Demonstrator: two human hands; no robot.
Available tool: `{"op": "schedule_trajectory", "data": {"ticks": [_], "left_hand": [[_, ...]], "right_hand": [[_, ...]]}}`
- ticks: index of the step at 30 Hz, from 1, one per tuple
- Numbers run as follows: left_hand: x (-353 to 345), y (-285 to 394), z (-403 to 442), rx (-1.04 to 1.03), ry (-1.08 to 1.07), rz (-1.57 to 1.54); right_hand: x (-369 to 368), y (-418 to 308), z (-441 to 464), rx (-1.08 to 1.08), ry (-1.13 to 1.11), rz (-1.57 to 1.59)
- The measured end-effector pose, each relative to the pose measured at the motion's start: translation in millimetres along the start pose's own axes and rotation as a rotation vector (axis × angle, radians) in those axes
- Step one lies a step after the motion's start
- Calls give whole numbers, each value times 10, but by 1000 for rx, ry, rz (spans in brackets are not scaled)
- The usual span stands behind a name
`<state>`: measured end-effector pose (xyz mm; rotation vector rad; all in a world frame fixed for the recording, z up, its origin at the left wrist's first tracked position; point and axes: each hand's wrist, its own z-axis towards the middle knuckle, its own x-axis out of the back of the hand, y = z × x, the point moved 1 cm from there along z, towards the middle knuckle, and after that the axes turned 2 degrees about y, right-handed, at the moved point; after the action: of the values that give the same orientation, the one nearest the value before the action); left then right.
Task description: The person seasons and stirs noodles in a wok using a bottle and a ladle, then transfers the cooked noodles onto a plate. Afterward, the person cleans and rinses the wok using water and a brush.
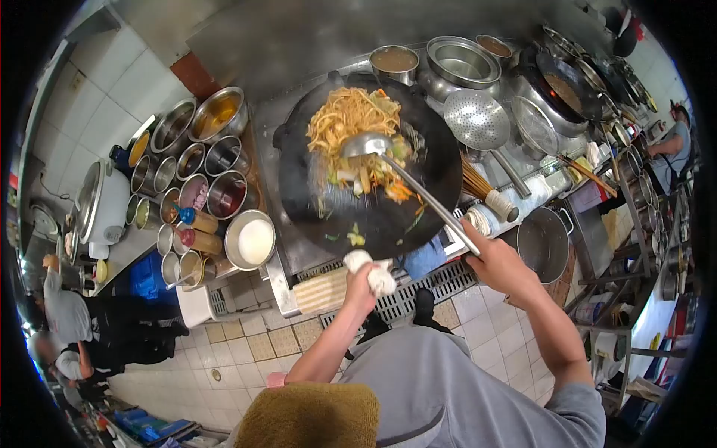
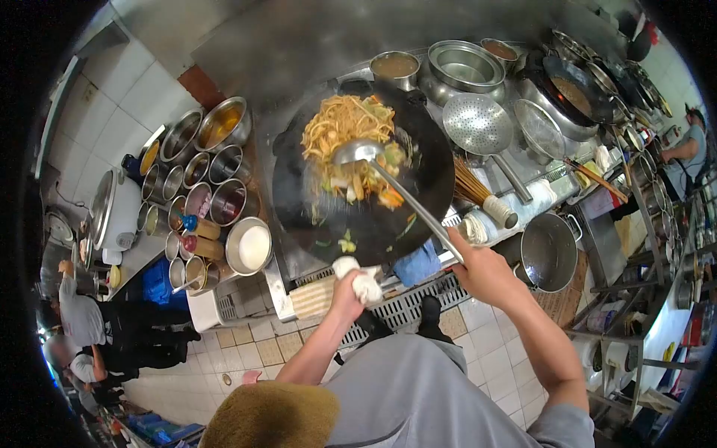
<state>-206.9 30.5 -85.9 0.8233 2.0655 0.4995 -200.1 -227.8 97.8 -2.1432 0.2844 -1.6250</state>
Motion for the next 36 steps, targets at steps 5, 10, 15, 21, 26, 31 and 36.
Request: {"op": "schedule_trajectory", "data": {"ticks": [5, 10, 15, 21, 26, 31, 36], "left_hand": [[-510, 659, 55, 168, -105, -107], [-395, 257, 191, 85, 32, -6], [-133, 153, -128, 138, -87, -35], [-509, 521, 349, 158, -86, -67], [-172, 64, -9, 41, -55, -20], [-245, 913, 76, 161, -16, 63], [-342, 1011, -286, -133, 47, 424]], "right_hand": [[483, -248, -94, -31, -250, 113], [8, 22, 239, 73, -17, -145], [403, -131, -23, 24, -148, -34], [272, -97, 154, 55, -101, -187], [212, 1, -10, 0, -12, -77], [-27, 55, -371, -222, -38, 666], [-452, 169, -216, -237, 115, 1061]]}}
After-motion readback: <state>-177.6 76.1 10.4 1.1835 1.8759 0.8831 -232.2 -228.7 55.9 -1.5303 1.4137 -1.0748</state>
